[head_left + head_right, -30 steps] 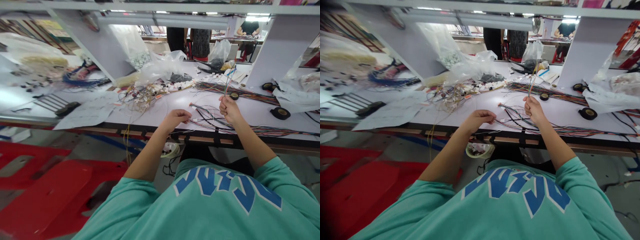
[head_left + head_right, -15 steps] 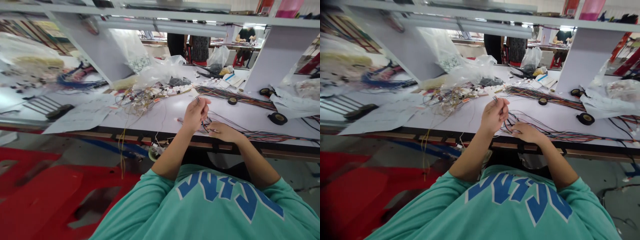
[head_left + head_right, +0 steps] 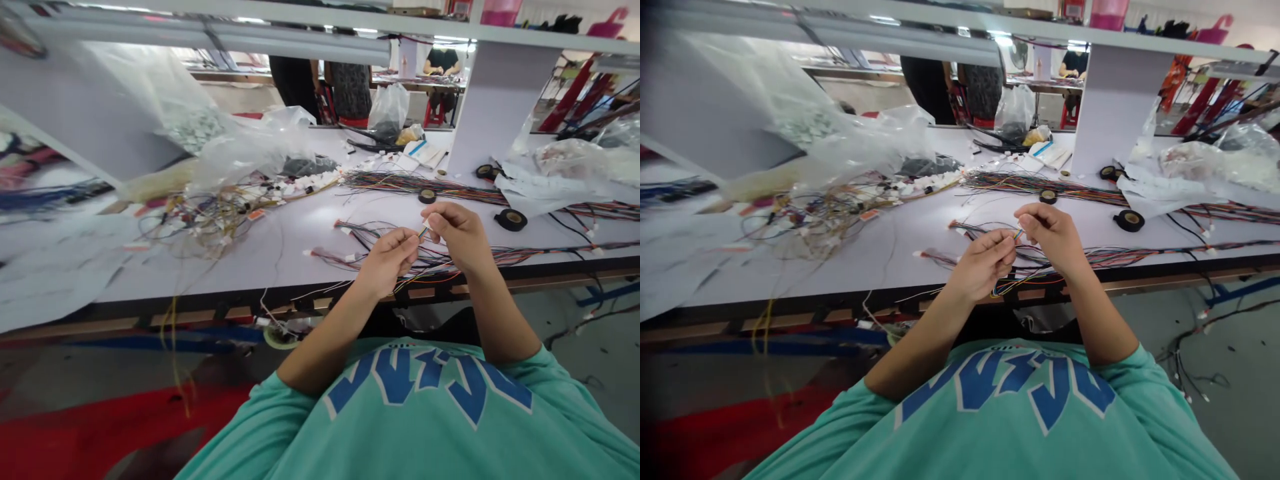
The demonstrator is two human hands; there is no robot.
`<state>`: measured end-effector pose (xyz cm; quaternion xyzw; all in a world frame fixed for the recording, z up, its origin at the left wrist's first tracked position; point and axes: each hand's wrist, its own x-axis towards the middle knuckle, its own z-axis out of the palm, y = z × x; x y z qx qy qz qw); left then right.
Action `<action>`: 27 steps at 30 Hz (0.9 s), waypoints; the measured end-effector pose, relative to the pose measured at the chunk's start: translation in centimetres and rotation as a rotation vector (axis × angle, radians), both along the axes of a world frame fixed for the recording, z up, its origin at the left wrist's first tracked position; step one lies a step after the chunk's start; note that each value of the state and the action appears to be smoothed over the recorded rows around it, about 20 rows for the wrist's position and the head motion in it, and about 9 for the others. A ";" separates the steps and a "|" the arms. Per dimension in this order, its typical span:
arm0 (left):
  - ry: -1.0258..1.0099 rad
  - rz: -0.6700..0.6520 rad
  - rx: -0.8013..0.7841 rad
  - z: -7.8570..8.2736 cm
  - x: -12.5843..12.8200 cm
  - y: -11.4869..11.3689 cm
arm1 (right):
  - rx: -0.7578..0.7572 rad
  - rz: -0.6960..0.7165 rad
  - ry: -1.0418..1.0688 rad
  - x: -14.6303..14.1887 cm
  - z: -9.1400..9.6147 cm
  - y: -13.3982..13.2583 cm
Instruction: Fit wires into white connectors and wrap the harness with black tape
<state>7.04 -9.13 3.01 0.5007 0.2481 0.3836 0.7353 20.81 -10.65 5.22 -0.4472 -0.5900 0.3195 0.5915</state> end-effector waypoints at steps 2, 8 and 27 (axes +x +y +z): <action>-0.025 0.005 -0.049 -0.2 0.3 -0.3 | 0.008 -0.022 -0.011 0.2 -0.2 -0.1; -0.055 0.037 -0.081 -0.4 1.0 -0.8 | 0.036 -0.094 -0.064 0.2 -0.8 -0.9; -0.129 0.142 -0.164 -0.2 4.2 0.1 | -0.485 -0.785 -1.131 19.9 -7.5 1.4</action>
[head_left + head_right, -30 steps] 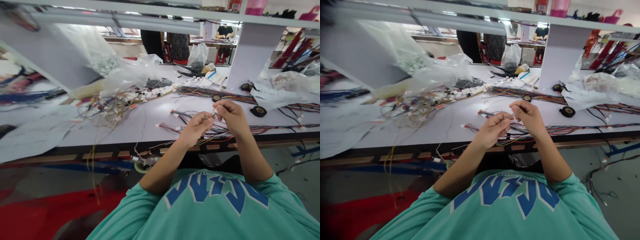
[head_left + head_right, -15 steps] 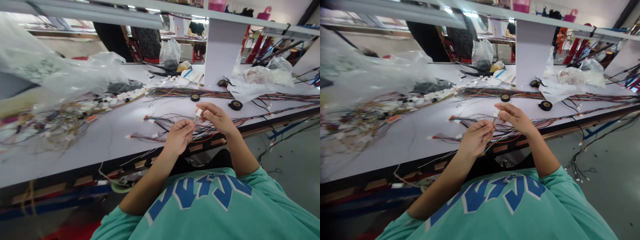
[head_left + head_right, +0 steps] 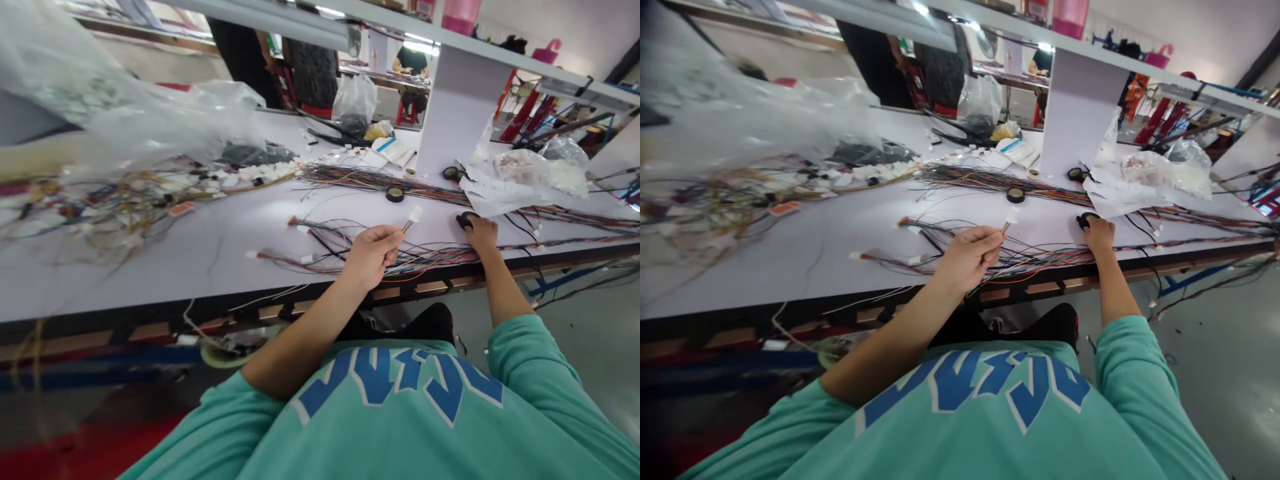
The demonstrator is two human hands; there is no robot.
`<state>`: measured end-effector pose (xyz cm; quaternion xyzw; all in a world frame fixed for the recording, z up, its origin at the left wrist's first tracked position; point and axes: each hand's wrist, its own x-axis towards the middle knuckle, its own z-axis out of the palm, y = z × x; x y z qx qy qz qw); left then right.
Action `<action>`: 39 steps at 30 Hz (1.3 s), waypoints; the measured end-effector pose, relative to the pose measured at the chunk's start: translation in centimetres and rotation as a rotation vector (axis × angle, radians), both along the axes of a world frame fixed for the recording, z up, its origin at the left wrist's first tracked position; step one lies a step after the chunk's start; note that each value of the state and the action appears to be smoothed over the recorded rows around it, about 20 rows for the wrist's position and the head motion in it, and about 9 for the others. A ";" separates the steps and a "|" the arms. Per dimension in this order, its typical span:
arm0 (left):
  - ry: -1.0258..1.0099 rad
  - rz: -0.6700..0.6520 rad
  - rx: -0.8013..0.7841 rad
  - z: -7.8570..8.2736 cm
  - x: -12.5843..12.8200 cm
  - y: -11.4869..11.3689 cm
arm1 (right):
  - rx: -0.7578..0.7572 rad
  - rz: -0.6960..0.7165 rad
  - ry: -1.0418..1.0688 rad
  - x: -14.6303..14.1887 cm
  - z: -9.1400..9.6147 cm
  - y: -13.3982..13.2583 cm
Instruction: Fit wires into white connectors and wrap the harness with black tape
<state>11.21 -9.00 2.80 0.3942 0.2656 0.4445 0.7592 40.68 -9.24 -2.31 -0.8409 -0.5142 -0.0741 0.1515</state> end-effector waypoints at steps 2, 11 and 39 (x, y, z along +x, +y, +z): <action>-0.017 0.018 0.022 -0.1 0.3 0.1 | 0.074 0.060 0.072 -0.8 0.1 -0.2; -0.014 0.132 0.184 -0.9 1.4 0.0 | 0.682 0.683 0.515 -12.5 1.1 -7.2; 0.098 0.161 0.323 -0.6 0.1 -2.0 | 0.570 0.622 0.107 -16.7 2.7 -6.7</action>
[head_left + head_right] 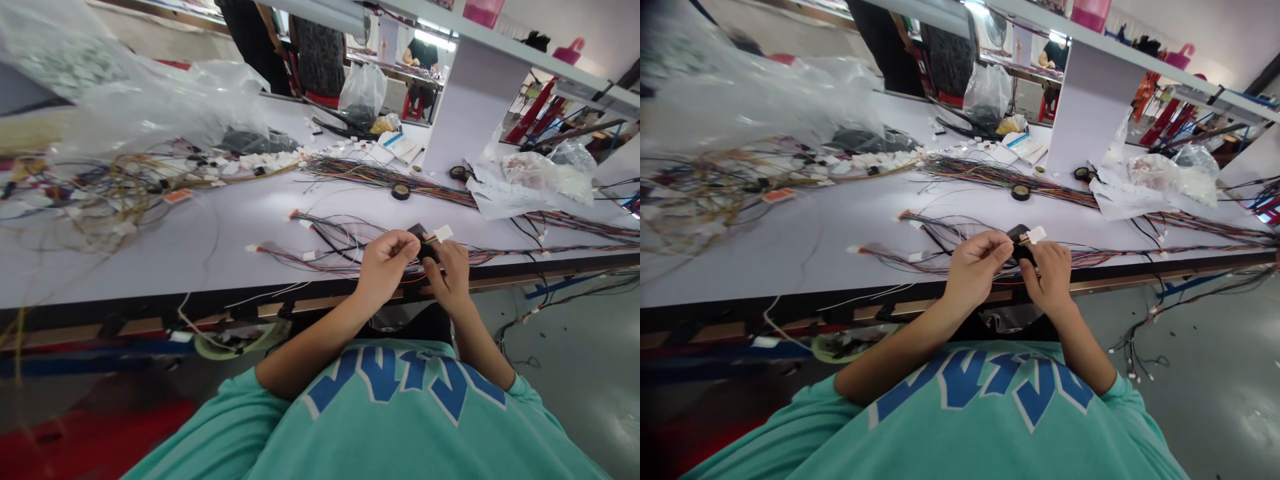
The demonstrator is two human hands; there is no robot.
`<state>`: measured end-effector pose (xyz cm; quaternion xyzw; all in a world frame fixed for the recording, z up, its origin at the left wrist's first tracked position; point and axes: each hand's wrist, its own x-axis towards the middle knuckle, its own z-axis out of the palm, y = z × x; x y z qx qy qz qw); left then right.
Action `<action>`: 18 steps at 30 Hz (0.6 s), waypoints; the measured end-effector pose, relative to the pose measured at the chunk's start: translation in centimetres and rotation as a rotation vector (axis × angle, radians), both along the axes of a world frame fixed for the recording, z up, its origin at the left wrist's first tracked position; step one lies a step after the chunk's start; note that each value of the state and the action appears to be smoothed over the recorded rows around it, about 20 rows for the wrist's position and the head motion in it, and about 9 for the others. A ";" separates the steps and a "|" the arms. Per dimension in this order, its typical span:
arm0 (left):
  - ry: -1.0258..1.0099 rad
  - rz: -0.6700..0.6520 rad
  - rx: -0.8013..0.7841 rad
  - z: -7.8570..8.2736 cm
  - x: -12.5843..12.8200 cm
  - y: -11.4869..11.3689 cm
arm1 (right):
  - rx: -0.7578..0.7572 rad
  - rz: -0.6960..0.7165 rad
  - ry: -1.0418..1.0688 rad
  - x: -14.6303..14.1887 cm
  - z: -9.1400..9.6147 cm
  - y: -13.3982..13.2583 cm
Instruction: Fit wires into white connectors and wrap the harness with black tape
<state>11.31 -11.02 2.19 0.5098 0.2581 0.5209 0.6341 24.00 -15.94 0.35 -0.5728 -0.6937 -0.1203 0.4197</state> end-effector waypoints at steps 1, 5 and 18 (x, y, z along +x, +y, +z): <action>-0.023 -0.032 -0.027 0.0 -0.1 0.0 | 0.016 -0.010 -0.008 0.0 0.2 0.1; -0.141 -0.223 -0.207 0.2 -0.3 0.3 | 0.113 -0.029 0.010 0.0 0.5 0.6; -0.071 -0.376 -0.217 -0.1 0.0 0.8 | -0.254 0.521 0.751 0.6 0.9 0.5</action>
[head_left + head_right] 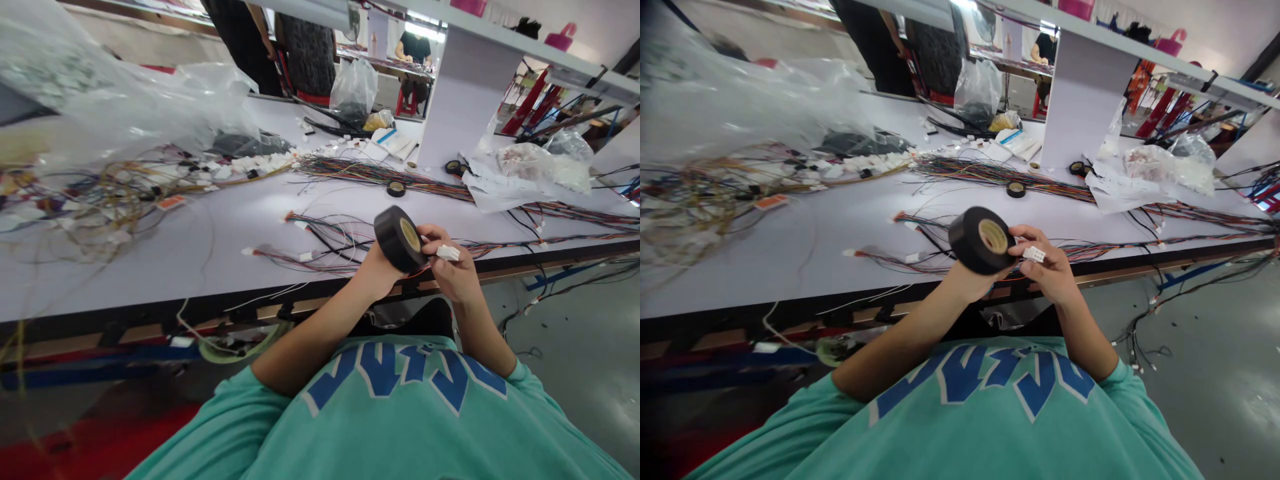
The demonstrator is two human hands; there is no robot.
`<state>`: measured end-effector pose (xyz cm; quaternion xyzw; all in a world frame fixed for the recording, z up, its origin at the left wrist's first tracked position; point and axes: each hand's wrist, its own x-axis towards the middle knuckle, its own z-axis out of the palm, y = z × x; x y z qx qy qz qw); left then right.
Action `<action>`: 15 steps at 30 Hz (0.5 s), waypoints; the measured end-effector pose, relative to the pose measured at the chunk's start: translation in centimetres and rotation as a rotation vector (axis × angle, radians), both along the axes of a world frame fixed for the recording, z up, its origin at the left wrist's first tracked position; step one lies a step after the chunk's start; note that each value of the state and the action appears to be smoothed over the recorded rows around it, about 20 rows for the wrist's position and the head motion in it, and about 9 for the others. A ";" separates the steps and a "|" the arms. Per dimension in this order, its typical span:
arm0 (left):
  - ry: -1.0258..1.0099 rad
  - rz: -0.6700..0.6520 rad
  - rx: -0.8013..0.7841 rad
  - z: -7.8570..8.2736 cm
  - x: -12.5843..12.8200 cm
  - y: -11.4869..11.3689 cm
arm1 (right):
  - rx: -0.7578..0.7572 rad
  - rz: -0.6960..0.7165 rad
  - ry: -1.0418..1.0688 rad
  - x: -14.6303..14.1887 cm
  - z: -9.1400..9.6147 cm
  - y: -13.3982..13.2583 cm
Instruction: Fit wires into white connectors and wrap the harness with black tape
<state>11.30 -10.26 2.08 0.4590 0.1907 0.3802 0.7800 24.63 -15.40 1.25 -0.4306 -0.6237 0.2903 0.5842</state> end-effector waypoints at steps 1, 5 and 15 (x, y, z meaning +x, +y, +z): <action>0.015 0.017 0.100 0.1 -0.2 0.1 | -0.017 -0.027 0.061 0.0 0.2 -0.1; 0.105 -0.043 0.449 0.5 -1.6 0.5 | -0.027 -0.097 -0.026 0.1 1.4 -0.6; 0.536 0.300 0.755 -0.6 -1.2 0.5 | 0.012 -0.332 -0.218 -1.5 1.5 -0.7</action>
